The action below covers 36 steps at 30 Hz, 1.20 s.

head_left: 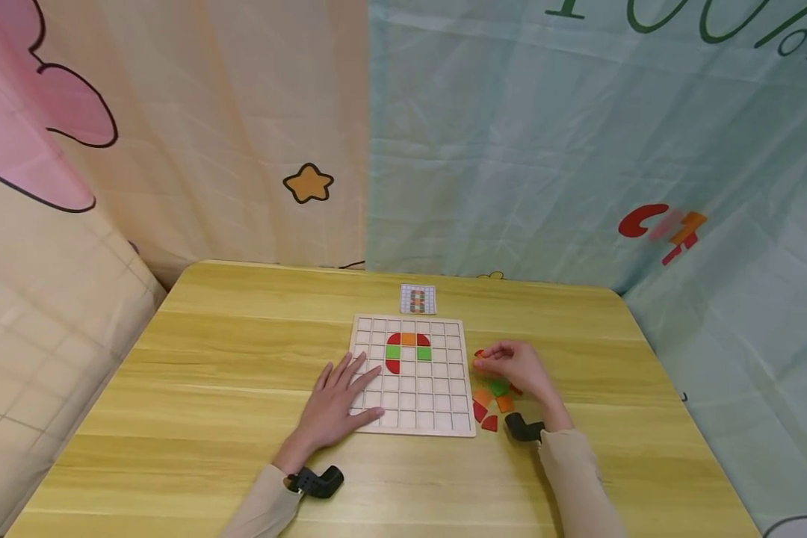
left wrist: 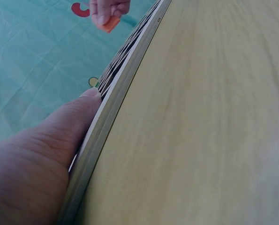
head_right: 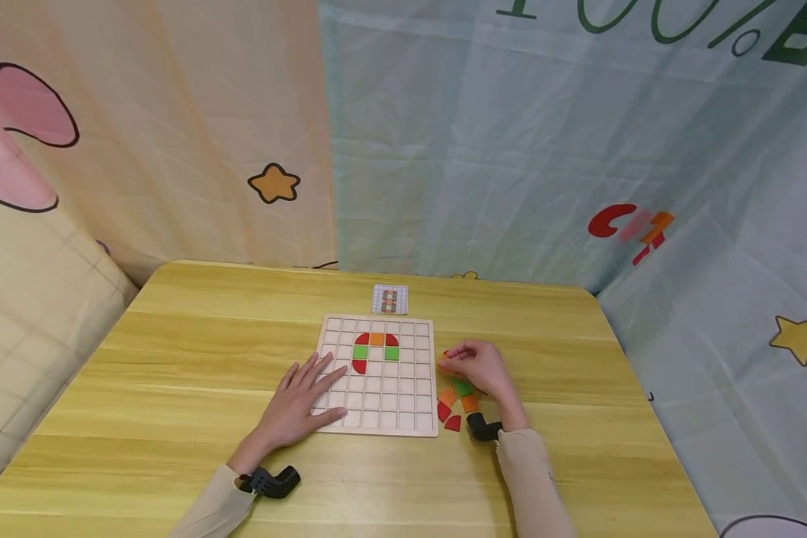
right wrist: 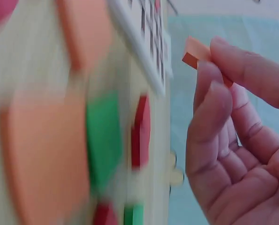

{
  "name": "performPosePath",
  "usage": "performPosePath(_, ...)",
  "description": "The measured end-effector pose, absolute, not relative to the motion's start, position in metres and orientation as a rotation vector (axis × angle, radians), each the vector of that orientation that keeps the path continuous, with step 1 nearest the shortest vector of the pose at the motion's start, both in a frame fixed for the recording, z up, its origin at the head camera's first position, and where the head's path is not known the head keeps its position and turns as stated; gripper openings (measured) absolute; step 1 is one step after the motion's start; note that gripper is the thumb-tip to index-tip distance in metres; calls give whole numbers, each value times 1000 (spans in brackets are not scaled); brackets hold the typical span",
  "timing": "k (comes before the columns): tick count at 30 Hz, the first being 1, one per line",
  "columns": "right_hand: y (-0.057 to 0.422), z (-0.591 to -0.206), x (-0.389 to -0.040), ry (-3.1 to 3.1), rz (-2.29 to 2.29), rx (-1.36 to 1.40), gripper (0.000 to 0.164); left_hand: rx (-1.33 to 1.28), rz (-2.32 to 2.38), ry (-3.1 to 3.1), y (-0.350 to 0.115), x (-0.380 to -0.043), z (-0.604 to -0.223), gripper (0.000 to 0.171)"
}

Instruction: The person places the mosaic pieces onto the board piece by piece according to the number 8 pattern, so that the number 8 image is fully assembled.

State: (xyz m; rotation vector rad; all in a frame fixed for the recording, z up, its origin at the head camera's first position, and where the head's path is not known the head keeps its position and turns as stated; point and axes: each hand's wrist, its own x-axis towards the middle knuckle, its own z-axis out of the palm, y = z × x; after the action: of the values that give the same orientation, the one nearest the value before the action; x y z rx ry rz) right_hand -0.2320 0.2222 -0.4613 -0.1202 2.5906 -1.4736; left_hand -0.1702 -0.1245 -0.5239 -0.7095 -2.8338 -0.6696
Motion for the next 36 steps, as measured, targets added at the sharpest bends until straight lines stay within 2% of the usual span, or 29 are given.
performPosePath(7, 170, -456, -238, 2444, -1475, -331, 15, -711, -643, -2823, -125, -170, -524, 69)
performPosePath(15, 129, -475, -255, 2480, -1321, -532, 7, -713, -653, -2822, -124, -171, -526, 69)
performPosePath(36, 103, -473, -256, 2669, -1020, -535, 4, -708, -651, -2822, -125, -171, -526, 69)
